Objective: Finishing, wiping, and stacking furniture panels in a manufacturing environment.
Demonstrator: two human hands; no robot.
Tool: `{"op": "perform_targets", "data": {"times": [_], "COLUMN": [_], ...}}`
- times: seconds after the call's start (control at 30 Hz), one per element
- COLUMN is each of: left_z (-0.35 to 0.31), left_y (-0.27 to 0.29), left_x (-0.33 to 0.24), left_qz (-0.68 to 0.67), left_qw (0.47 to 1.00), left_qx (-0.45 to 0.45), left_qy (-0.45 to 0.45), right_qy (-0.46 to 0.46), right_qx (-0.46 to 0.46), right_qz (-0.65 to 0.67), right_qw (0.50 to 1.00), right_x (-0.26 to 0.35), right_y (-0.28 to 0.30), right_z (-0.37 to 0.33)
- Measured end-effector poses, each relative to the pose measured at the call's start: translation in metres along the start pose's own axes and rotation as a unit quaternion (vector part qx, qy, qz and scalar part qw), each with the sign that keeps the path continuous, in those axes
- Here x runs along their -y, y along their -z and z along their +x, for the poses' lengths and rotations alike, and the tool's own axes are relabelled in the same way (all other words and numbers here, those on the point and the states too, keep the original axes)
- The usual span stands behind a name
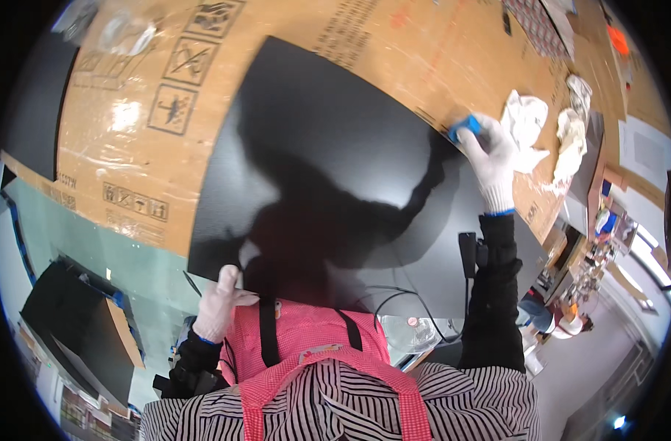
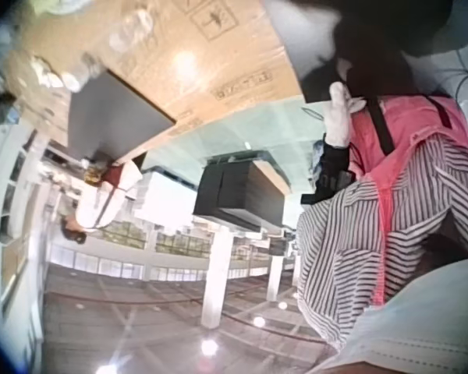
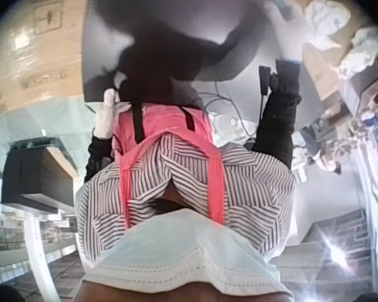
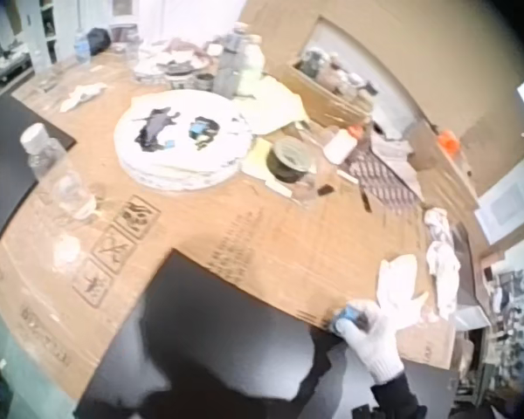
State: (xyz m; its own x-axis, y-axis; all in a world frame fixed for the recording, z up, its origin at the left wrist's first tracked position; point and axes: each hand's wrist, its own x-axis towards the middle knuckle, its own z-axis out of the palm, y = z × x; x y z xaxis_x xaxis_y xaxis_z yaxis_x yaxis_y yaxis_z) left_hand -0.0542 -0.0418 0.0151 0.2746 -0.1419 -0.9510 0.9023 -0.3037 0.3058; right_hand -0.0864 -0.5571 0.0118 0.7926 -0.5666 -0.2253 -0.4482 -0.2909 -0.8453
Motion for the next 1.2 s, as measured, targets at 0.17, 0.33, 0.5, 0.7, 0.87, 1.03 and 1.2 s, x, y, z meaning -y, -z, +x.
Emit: {"op": "perform_targets", "data": {"times": [0.17, 0.33, 0.5, 0.7, 0.87, 1.03, 1.2], "left_z": [-0.009, -0.019, -0.009, -0.009, -0.006, -0.006, 0.001], "left_y": [-0.044, -0.065, -0.049, -0.046, -0.053, -0.032, -0.040], "left_x": [-0.012, -0.016, -0.010, -0.018, -0.015, -0.011, -0.012], "left_qz": [0.013, 0.058, 0.064, 0.150, 0.144, 0.140, 0.146], "left_qw": [0.994, 0.983, 0.988, 0.983, 0.983, 0.982, 0.980], "left_qx": [-0.110, -0.171, -0.138, -0.105, -0.116, -0.126, -0.132], "left_qy": [-0.026, -0.024, -0.003, -0.007, -0.008, 0.007, 0.027], "right_qy": [0.072, 0.069, -0.086, 0.172, 0.180, 0.003, -0.024], "right_qx": [0.027, 0.020, -0.037, -0.047, -0.043, -0.094, -0.148], "right_qz": [0.018, -0.053, -0.005, -0.041, -0.062, -0.090, 0.002], "right_qw": [0.997, 0.996, 0.996, 0.983, 0.981, 0.991, 0.989], "right_x": [0.022, -0.021, -0.063, -0.011, -0.029, -0.102, -0.107], "right_y": [-0.036, 0.031, 0.107, 0.012, 0.025, 0.155, 0.156], "right_z": [0.021, -0.020, -0.061, -0.004, -0.020, -0.096, -0.100]}}
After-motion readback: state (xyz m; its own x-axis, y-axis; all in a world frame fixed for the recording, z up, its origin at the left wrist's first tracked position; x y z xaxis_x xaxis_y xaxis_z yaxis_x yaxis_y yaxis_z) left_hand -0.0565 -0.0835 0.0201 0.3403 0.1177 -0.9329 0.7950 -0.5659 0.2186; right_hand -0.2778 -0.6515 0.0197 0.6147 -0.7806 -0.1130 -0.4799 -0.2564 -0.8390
